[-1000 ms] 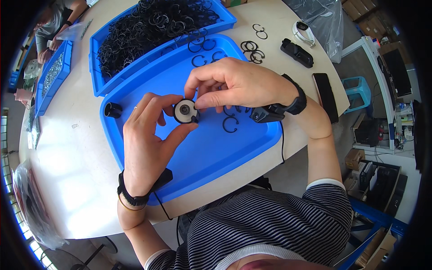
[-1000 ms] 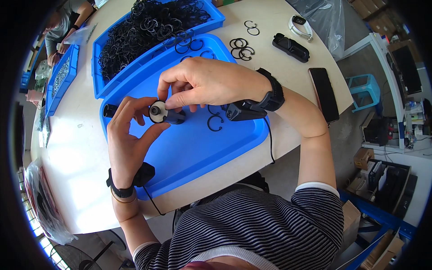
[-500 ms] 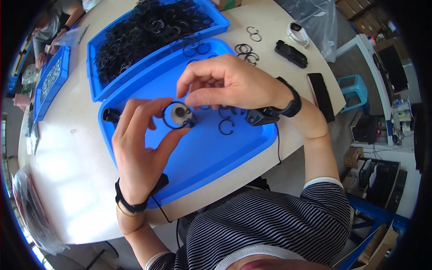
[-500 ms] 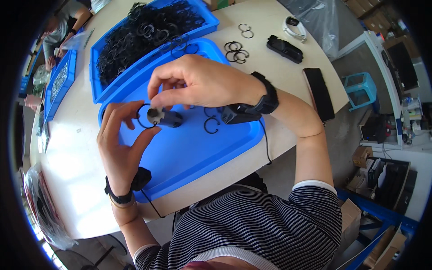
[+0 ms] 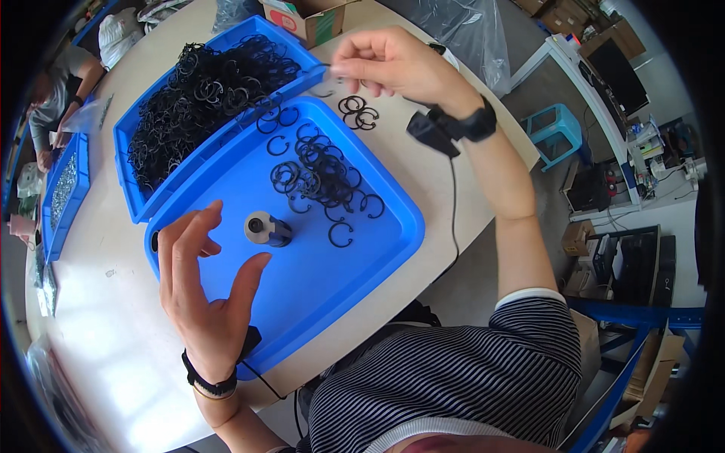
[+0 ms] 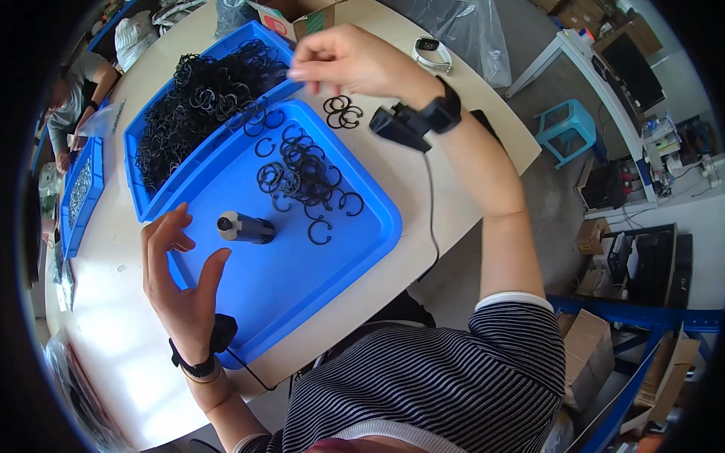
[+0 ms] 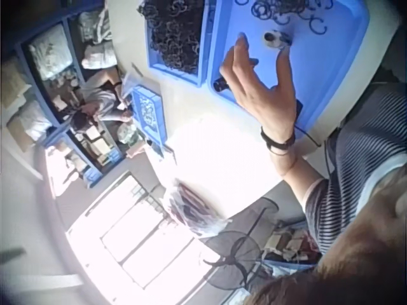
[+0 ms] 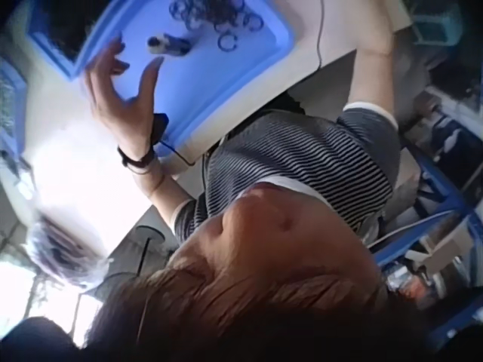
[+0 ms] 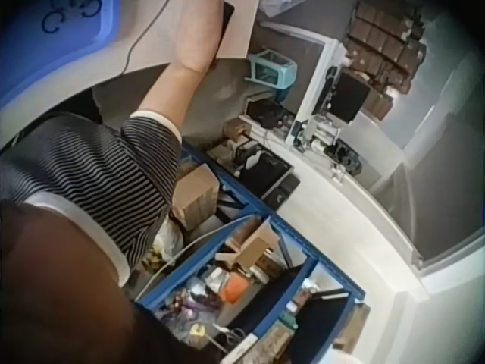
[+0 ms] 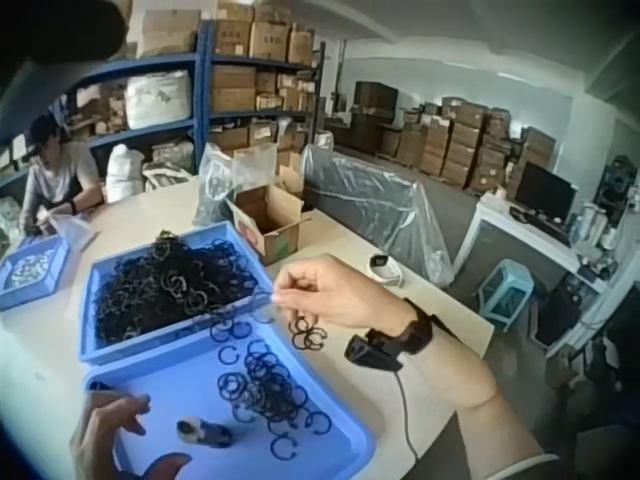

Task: Assembling small components by placing rubber rings onto a cylindrical part and attaching a cap.

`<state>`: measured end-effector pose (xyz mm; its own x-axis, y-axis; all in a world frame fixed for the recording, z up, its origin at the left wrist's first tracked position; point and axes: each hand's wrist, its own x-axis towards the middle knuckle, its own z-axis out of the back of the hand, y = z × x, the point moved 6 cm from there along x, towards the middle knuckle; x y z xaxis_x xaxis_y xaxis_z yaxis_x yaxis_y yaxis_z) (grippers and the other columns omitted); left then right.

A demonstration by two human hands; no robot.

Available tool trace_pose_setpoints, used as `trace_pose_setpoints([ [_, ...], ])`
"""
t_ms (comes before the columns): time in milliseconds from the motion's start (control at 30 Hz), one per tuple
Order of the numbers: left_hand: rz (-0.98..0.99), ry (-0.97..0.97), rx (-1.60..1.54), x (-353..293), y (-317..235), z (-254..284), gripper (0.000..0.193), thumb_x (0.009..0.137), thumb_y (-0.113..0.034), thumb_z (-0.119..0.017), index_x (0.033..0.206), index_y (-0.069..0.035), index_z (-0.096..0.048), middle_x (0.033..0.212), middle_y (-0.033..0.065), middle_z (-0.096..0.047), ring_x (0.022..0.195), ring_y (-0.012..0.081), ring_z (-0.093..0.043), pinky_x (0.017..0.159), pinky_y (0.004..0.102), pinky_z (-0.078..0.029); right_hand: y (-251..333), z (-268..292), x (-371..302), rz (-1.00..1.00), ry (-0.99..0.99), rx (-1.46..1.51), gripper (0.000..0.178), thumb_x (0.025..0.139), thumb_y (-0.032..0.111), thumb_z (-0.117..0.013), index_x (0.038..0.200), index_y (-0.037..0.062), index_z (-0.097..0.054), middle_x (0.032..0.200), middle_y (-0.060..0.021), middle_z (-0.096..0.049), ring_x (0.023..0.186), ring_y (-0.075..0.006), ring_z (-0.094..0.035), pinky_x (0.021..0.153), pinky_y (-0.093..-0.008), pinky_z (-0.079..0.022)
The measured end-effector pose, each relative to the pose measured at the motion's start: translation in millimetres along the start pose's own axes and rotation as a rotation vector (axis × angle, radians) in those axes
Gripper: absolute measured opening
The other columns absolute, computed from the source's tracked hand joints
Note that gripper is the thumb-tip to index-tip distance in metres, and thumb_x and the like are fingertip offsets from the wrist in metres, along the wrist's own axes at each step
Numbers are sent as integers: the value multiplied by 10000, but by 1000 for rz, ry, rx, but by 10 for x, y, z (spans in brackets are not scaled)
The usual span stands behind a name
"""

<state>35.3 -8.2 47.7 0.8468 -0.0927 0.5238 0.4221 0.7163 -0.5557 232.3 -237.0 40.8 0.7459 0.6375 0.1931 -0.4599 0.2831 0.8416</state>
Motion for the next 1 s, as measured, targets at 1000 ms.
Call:
trace_pose_setpoints([
  [1000, -2, -18, 51, -24, 25, 97, 423, 719, -67, -834, 1111, -39, -678, 1063, 100, -636, 820, 202, -586, 691, 308, -495, -13, -1319, -682, 234, 600, -639, 317, 764, 178, -774, 998, 52, -602, 890, -94, -611, 827, -301, -647, 680, -424, -487],
])
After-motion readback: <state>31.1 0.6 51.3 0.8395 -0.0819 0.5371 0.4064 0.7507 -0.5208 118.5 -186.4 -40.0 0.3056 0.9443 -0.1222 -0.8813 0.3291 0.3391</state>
